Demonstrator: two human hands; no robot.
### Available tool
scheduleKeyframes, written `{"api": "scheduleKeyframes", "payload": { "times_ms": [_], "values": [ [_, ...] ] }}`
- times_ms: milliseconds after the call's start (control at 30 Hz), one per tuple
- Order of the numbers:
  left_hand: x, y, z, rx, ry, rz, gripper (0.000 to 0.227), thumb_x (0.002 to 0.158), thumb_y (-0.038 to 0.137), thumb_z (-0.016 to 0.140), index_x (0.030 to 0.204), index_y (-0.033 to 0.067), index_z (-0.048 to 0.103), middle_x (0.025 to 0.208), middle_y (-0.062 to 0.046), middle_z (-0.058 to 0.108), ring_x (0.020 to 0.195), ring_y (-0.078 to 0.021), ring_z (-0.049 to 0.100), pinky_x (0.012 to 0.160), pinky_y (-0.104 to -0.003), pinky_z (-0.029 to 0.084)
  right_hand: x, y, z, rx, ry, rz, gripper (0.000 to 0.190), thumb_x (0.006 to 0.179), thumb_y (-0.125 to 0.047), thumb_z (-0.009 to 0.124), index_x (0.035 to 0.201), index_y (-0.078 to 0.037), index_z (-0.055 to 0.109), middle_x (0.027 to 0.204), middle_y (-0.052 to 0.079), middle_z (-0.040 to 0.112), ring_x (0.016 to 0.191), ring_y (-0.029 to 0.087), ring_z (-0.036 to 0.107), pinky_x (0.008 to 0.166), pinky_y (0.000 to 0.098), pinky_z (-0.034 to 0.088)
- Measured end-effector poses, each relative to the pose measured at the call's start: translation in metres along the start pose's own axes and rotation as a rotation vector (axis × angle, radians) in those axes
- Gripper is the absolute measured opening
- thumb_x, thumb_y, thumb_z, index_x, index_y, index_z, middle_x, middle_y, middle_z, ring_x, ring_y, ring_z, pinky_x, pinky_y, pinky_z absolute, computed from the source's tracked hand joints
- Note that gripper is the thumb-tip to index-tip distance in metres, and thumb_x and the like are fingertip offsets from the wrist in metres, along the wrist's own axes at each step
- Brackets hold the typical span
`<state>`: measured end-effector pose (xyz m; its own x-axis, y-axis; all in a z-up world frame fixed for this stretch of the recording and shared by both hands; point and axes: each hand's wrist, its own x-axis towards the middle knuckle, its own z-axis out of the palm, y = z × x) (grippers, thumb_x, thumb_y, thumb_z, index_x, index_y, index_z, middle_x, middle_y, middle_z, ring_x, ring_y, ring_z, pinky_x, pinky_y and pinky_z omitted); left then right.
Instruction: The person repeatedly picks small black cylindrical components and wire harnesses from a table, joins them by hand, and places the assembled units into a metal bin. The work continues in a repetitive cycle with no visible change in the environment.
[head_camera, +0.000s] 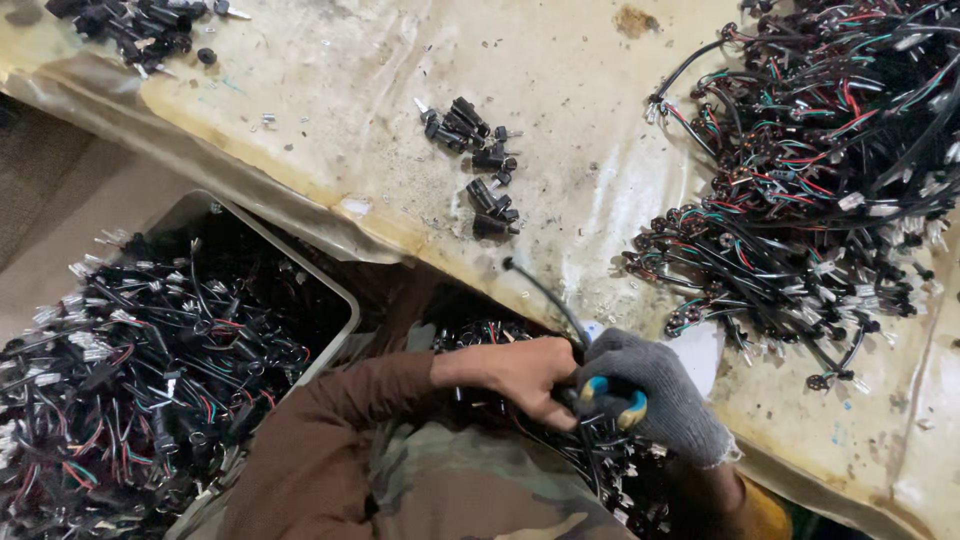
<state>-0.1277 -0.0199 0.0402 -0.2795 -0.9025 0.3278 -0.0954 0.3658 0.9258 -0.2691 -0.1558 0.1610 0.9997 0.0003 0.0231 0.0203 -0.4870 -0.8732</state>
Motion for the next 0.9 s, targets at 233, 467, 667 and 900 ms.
{"api": "scheduleKeyframes", "payload": {
  "times_ms": [233, 467, 667, 900],
  "values": [
    [0.001, 0.024, -0.004, 0.486, 0.349, -0.091, 0.032, 0.075, 0.039, 0.076, 0.079, 0.0086, 0.067, 0.064, -0.011, 0.062, 0.057, -0.0302, 0.063, 0.054, -0.041, 0.049, -0.014, -0.001, 0.044, -0.1, 0.583, 0.286, 0.02, 0.075, -0.013, 0.08, 0.085, -0.002, 0.067, 0.081, 0.006, 0.067, 0.072, 0.019, 0.066, 0.067, 0.0316, 0.052],
    [0.0, 0.041, 0.051, 0.541, 0.316, -0.002, 0.031, 0.084, 0.04, 0.073, 0.091, 0.0108, 0.065, 0.074, -0.008, 0.065, 0.066, -0.0324, 0.066, 0.052, -0.044, 0.048, -0.036, 0.014, 0.061, 0.959, 0.583, -0.203, 0.026, 0.086, -0.025, 0.078, 0.087, -0.005, 0.062, 0.082, 0.006, 0.062, 0.073, 0.02, 0.059, 0.068, 0.0335, 0.048],
    [-0.008, 0.034, 0.075, 0.446, 0.339, -0.041, 0.037, 0.087, 0.043, 0.074, 0.106, 0.0114, 0.068, 0.074, -0.007, 0.065, 0.065, -0.0314, 0.066, 0.054, -0.043, 0.049, -0.061, 0.022, 0.082, 1.178, 0.49, -0.318, 0.032, 0.092, -0.033, 0.075, 0.086, -0.007, 0.059, 0.08, 0.005, 0.059, 0.07, 0.021, 0.054, 0.066, 0.0354, 0.046],
    [0.009, 0.042, 0.041, 0.624, 0.247, -0.043, 0.035, 0.078, 0.038, 0.078, 0.097, 0.0105, 0.069, 0.078, -0.007, 0.067, 0.072, -0.0305, 0.066, 0.062, -0.044, 0.049, -0.068, 0.017, 0.082, 1.038, 0.623, -0.255, 0.041, 0.099, -0.045, 0.07, 0.087, -0.01, 0.053, 0.079, 0.004, 0.053, 0.066, 0.02, 0.047, 0.062, 0.0371, 0.041]
  ]
}}
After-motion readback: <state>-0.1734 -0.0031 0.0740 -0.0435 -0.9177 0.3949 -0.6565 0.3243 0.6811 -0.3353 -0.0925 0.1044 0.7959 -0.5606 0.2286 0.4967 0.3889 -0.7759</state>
